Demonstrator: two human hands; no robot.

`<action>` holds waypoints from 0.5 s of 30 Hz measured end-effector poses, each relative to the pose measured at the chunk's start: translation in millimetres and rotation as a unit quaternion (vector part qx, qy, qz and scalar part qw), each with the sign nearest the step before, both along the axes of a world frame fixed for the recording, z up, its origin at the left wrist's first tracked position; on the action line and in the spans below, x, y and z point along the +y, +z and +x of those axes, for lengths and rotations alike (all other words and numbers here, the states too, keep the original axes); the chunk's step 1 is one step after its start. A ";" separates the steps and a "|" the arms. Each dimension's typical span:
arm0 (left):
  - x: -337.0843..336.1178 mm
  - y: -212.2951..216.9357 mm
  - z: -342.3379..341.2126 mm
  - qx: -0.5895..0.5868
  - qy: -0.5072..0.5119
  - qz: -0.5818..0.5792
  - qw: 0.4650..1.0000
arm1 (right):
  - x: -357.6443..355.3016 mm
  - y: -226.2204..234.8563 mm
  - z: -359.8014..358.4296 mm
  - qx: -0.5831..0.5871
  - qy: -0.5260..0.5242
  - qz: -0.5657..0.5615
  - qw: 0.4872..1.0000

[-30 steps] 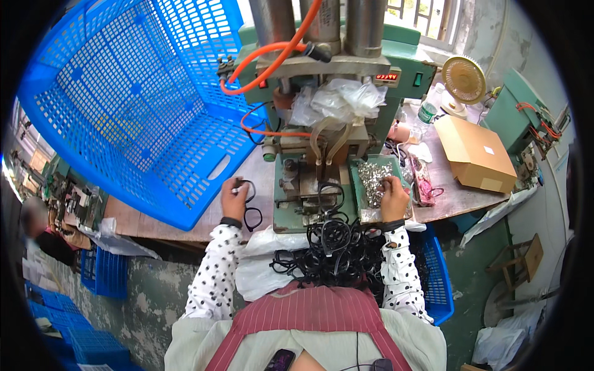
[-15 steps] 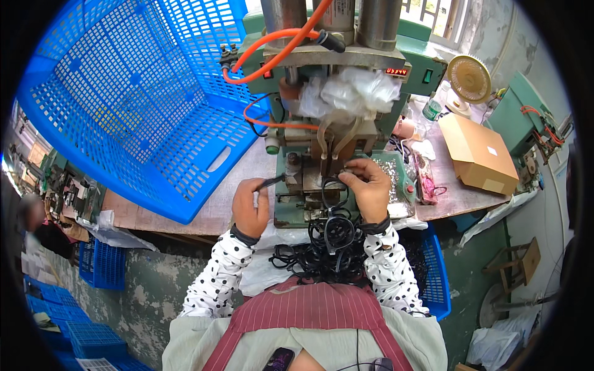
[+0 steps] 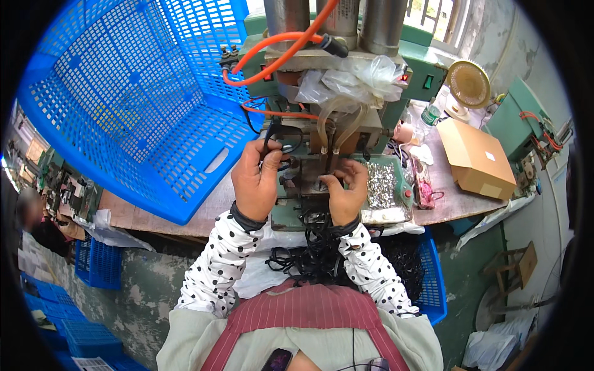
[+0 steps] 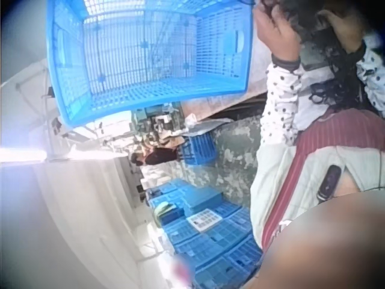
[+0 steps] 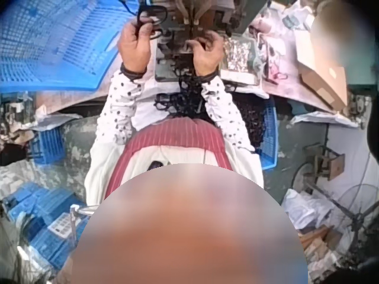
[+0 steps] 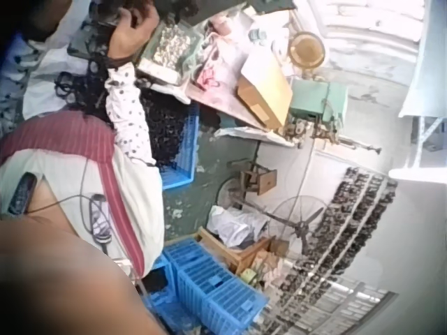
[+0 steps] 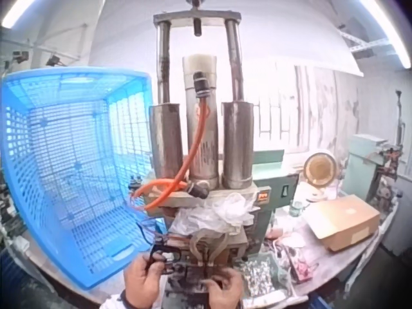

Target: The person repeatedly picks up black eyeglass frames from a blue basket, places them into a press machine, and then removes them to place on the table. The person also handles small metal components from a tray and places them into the machine alongside the frames.

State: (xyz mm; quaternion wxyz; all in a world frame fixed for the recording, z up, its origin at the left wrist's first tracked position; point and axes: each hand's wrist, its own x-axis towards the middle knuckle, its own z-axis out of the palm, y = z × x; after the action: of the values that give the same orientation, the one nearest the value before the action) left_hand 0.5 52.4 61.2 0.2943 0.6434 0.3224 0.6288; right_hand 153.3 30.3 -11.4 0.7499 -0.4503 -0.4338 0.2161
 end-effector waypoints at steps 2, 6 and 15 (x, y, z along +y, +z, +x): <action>-2.1 -7.2 2.6 -0.042 -0.004 -0.019 0.999 | 5.1 -9.5 0.0 0.005 0.010 0.013 1.000; -27.5 -24.4 4.0 0.196 -0.036 0.260 0.945 | 5.2 -2.8 21.2 -0.085 0.033 -0.011 0.996; -30.3 -58.8 23.8 0.293 -0.175 0.325 0.882 | -5.1 -68.5 178.2 -0.377 -0.216 -0.321 0.842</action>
State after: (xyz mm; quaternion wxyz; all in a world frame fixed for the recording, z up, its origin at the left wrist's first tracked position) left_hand 24.3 22.0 2.5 0.0662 0.9039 0.0541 0.4191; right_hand 331.5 25.2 -79.8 0.3694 -0.7947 -0.4815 -0.0105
